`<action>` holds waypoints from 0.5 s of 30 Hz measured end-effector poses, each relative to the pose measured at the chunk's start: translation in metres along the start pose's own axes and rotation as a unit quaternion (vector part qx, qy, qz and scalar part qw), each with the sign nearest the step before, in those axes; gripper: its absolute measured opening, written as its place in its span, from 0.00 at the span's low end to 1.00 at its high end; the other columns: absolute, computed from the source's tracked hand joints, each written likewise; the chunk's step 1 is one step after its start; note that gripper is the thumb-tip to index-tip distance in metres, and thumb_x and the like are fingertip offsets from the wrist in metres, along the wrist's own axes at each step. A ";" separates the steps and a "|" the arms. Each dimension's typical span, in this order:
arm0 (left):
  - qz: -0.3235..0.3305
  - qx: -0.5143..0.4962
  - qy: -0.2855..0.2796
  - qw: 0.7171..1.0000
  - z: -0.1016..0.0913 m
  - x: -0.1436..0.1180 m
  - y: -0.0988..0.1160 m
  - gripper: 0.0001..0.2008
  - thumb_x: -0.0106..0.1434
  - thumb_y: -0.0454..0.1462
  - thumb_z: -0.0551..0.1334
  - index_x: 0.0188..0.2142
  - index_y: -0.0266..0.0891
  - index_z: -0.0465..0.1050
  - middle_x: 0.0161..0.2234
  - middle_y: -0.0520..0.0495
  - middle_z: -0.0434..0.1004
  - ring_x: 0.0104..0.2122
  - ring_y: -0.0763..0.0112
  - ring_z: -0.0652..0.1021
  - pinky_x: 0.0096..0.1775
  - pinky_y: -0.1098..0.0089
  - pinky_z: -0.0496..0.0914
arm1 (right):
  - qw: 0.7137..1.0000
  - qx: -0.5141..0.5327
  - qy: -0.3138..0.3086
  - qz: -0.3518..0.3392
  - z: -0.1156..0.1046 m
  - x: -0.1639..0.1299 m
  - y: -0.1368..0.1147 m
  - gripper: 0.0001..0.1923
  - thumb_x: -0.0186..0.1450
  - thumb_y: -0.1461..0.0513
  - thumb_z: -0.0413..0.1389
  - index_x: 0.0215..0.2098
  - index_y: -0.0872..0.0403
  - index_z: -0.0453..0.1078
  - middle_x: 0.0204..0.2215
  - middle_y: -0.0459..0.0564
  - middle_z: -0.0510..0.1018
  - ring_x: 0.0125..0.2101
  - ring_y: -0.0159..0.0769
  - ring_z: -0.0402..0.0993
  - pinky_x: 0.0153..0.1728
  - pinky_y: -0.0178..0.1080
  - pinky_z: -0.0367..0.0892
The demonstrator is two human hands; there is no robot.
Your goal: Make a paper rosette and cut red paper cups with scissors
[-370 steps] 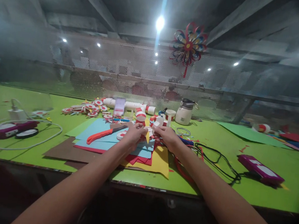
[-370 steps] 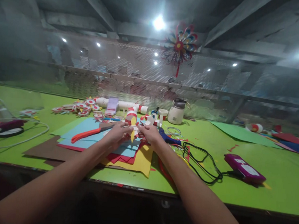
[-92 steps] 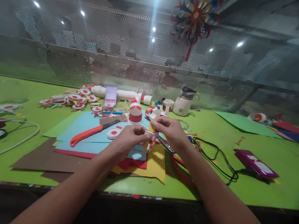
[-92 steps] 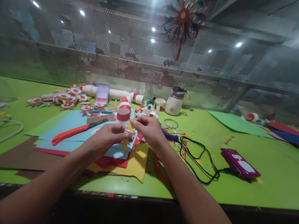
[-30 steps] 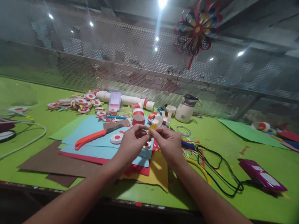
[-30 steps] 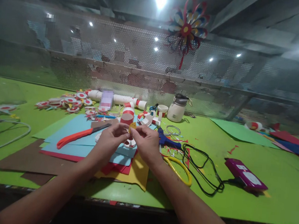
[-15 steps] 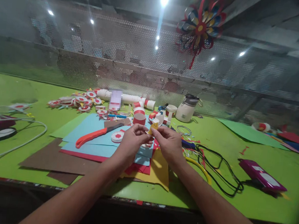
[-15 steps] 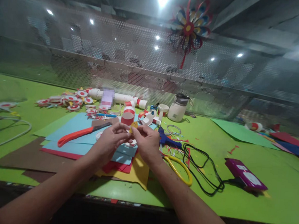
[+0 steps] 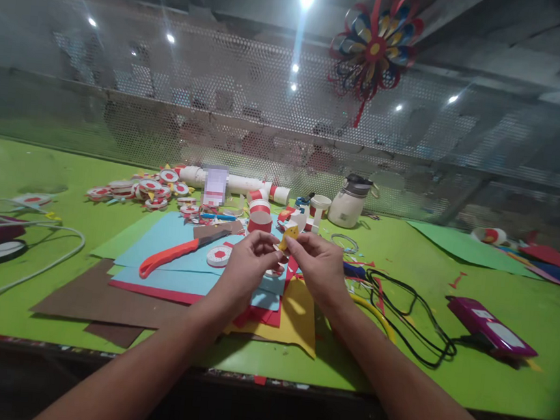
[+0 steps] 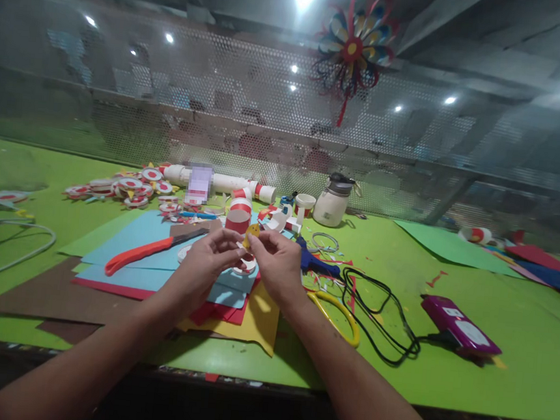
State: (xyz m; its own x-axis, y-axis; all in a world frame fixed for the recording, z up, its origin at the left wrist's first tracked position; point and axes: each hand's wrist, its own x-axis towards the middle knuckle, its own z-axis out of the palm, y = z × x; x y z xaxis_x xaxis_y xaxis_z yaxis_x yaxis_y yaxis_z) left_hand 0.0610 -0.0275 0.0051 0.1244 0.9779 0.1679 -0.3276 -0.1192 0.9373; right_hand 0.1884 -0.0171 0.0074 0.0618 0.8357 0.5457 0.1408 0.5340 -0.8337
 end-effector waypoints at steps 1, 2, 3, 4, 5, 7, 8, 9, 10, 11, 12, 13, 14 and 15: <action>0.000 0.006 0.001 1.000 0.000 0.000 0.000 0.13 0.49 0.33 0.65 0.33 0.36 0.65 0.23 0.53 0.71 0.24 0.72 0.75 0.28 0.72 0.68 | 1.000 0.007 -0.001 0.005 0.000 0.000 0.000 0.07 0.57 0.60 0.60 0.26 0.57 0.73 0.22 0.47 0.76 0.22 0.30 0.70 0.26 0.34 0.66; 0.001 0.010 0.001 1.000 0.001 0.000 0.000 0.12 0.48 0.33 0.65 0.33 0.36 0.65 0.23 0.53 0.71 0.23 0.73 0.74 0.28 0.71 0.68 | 1.000 0.013 -0.002 0.008 -0.001 0.001 0.000 0.07 0.57 0.60 0.60 0.26 0.57 0.73 0.22 0.47 0.76 0.22 0.30 0.70 0.26 0.34 0.66; 0.002 0.010 0.002 1.000 0.001 -0.001 0.001 0.12 0.48 0.32 0.65 0.33 0.36 0.65 0.23 0.53 0.71 0.23 0.73 0.74 0.28 0.71 0.69 | 1.000 0.017 -0.005 0.008 -0.001 0.001 -0.001 0.07 0.57 0.60 0.60 0.26 0.57 0.73 0.22 0.46 0.75 0.23 0.31 0.70 0.26 0.34 0.66; 0.004 0.007 0.005 1.000 0.001 -0.001 0.001 0.12 0.48 0.32 0.65 0.33 0.36 0.65 0.24 0.53 0.71 0.24 0.73 0.74 0.28 0.70 0.69 | 1.000 0.016 -0.007 0.005 -0.002 0.001 -0.002 0.07 0.56 0.60 0.60 0.26 0.57 0.73 0.22 0.46 0.75 0.23 0.31 0.70 0.27 0.35 0.66; 0.005 0.001 0.006 1.000 0.001 0.000 0.001 0.12 0.48 0.32 0.64 0.33 0.36 0.65 0.24 0.53 0.71 0.24 0.73 0.74 0.29 0.70 0.69 | 1.000 0.012 -0.010 0.000 -0.002 0.001 -0.003 0.07 0.56 0.60 0.60 0.26 0.57 0.73 0.22 0.46 0.75 0.23 0.31 0.70 0.27 0.35 0.66; 0.008 -0.017 0.007 1.000 0.000 0.000 0.002 0.11 0.48 0.31 0.64 0.32 0.37 0.65 0.24 0.54 0.71 0.24 0.73 0.75 0.28 0.70 0.69 | 1.000 0.004 -0.020 -0.012 -0.004 0.000 -0.008 0.06 0.57 0.60 0.60 0.27 0.56 0.73 0.23 0.47 0.75 0.25 0.32 0.70 0.29 0.35 0.67; 0.011 -0.024 0.006 1.000 0.000 0.000 0.003 0.11 0.48 0.31 0.64 0.32 0.37 0.65 0.24 0.54 0.71 0.24 0.72 0.75 0.28 0.70 0.69 | 1.000 0.001 -0.026 -0.017 -0.005 0.000 -0.010 0.06 0.57 0.60 0.59 0.27 0.56 0.73 0.24 0.47 0.75 0.26 0.32 0.70 0.29 0.36 0.67; 0.014 -0.028 0.006 0.999 0.000 0.000 0.003 0.11 0.47 0.31 0.64 0.32 0.37 0.65 0.24 0.54 0.71 0.24 0.72 0.75 0.27 0.71 0.69 | 0.999 0.000 -0.035 -0.022 -0.007 -0.001 -0.012 0.05 0.57 0.61 0.59 0.28 0.56 0.73 0.25 0.47 0.75 0.27 0.33 0.71 0.31 0.36 0.67; 0.020 -0.027 0.006 0.999 0.000 0.001 0.004 0.12 0.47 0.31 0.65 0.31 0.37 0.65 0.25 0.53 0.71 0.25 0.72 0.74 0.27 0.71 0.68 | 0.999 0.004 -0.045 -0.029 -0.008 0.000 -0.014 0.05 0.57 0.61 0.59 0.29 0.56 0.74 0.26 0.48 0.75 0.29 0.33 0.71 0.33 0.37 0.67; 0.029 -0.022 0.008 0.999 -0.001 0.001 0.005 0.12 0.47 0.32 0.65 0.31 0.37 0.66 0.26 0.53 0.71 0.25 0.73 0.74 0.27 0.72 0.68 | 0.998 0.012 -0.051 -0.037 -0.010 0.000 -0.015 0.05 0.58 0.62 0.58 0.30 0.56 0.74 0.28 0.48 0.76 0.31 0.34 0.72 0.35 0.37 0.67; 0.042 -0.013 0.011 0.999 -0.001 0.001 0.005 0.12 0.47 0.31 0.65 0.32 0.37 0.66 0.27 0.53 0.71 0.26 0.73 0.74 0.27 0.73 0.68 | 0.998 0.025 -0.050 -0.041 -0.012 0.001 -0.015 0.05 0.58 0.63 0.58 0.31 0.55 0.74 0.29 0.48 0.76 0.32 0.35 0.72 0.37 0.38 0.67; 0.056 -0.002 0.012 0.998 -0.002 0.001 0.005 0.12 0.47 0.31 0.66 0.33 0.37 0.67 0.28 0.53 0.71 0.26 0.74 0.73 0.27 0.73 0.68 | 0.998 0.039 -0.038 -0.037 -0.014 0.003 -0.014 0.05 0.58 0.63 0.57 0.31 0.55 0.75 0.29 0.48 0.76 0.33 0.35 0.72 0.38 0.38 0.67; 0.070 0.010 0.013 0.997 -0.002 0.001 0.005 0.13 0.48 0.31 0.65 0.34 0.37 0.67 0.29 0.53 0.71 0.27 0.75 0.73 0.28 0.74 0.68 | 0.998 0.051 -0.019 -0.025 -0.015 0.005 -0.012 0.06 0.59 0.62 0.56 0.30 0.55 0.75 0.28 0.48 0.76 0.33 0.35 0.72 0.38 0.39 0.67; 0.083 0.020 0.012 0.996 -0.003 0.001 0.005 0.14 0.49 0.31 0.65 0.36 0.38 0.67 0.29 0.53 0.71 0.27 0.75 0.73 0.28 0.74 0.68 | 0.998 0.058 0.002 -0.002 -0.016 0.008 -0.010 0.07 0.59 0.61 0.56 0.28 0.56 0.75 0.27 0.48 0.76 0.31 0.35 0.72 0.36 0.39 0.68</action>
State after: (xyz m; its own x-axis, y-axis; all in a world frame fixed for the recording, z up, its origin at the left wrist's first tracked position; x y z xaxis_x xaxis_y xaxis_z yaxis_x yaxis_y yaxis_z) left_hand 0.0571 -0.0269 0.0086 0.0494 0.9476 0.3155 -0.3041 -0.2866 0.9085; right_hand 0.2035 -0.0182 0.0217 0.0663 0.8332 0.5489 0.0261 0.5485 -0.8357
